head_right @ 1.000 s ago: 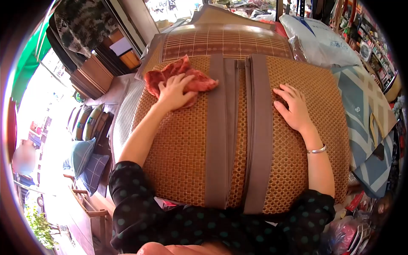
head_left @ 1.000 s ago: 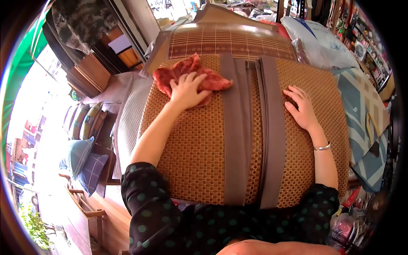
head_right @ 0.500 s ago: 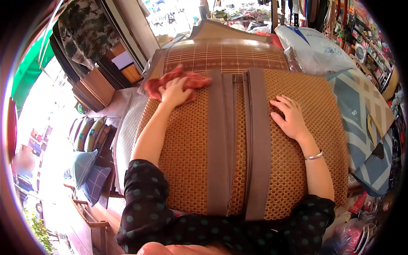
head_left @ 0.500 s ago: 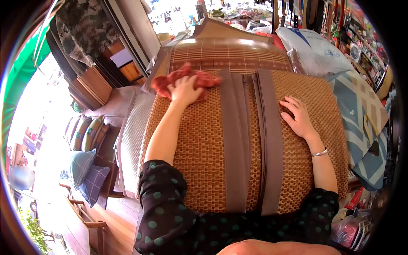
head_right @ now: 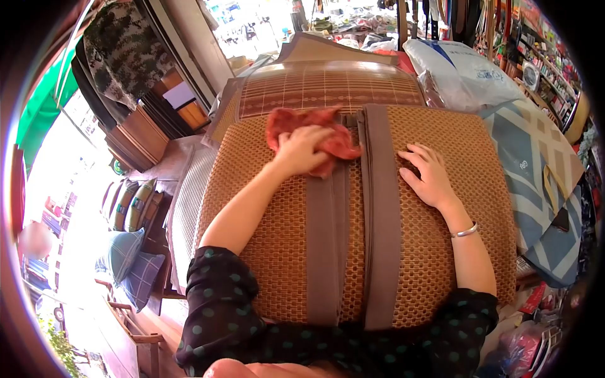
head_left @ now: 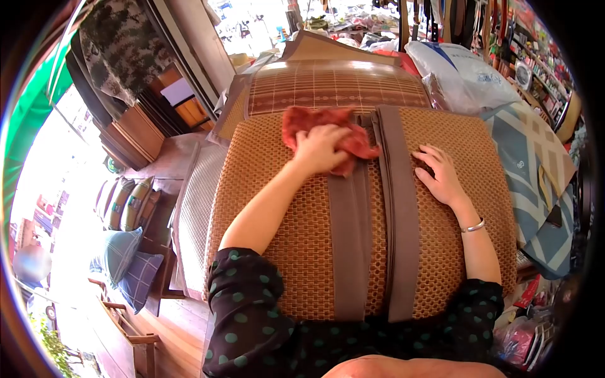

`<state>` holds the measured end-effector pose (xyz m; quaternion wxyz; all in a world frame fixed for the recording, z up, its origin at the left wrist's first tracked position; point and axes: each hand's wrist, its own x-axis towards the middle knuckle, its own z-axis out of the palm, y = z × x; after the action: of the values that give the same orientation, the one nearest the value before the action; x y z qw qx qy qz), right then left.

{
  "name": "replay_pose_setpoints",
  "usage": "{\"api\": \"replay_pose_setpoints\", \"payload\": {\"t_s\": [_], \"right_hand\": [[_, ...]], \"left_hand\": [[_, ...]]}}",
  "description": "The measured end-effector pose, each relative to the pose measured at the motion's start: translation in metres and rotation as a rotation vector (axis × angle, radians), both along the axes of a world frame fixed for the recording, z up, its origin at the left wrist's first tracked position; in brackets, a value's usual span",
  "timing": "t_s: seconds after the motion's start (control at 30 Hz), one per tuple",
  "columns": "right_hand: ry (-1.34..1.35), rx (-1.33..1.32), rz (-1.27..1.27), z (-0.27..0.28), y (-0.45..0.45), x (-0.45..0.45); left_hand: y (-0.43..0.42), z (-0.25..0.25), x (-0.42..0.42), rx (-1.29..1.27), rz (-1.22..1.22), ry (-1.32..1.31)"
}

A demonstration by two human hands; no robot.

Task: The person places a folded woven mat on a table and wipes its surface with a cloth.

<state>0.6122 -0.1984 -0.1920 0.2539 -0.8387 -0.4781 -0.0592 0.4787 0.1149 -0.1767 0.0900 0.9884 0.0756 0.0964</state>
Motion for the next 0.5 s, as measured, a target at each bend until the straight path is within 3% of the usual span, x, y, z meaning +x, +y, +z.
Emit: {"api": "replay_pose_setpoints", "payload": {"t_s": [0.1, 0.2, 0.27, 0.5], "right_hand": [[0.021, 0.008, 0.003, 0.001, 0.0, -0.001], [0.041, 0.004, -0.009, 0.002, 0.0, -0.001], [0.023, 0.018, 0.009, 0.0, 0.0, 0.0], [-0.003, 0.014, 0.001, -0.001, 0.0, -0.001]], "left_hand": [[0.064, -0.01, -0.013, 0.106, 0.346, -0.068], [0.1, -0.01, -0.044, 0.18, 0.508, 0.009], [0.095, -0.013, -0.06, 0.201, 0.476, 0.024], [-0.046, 0.006, -0.141, 0.1, -0.153, 0.017]]}}
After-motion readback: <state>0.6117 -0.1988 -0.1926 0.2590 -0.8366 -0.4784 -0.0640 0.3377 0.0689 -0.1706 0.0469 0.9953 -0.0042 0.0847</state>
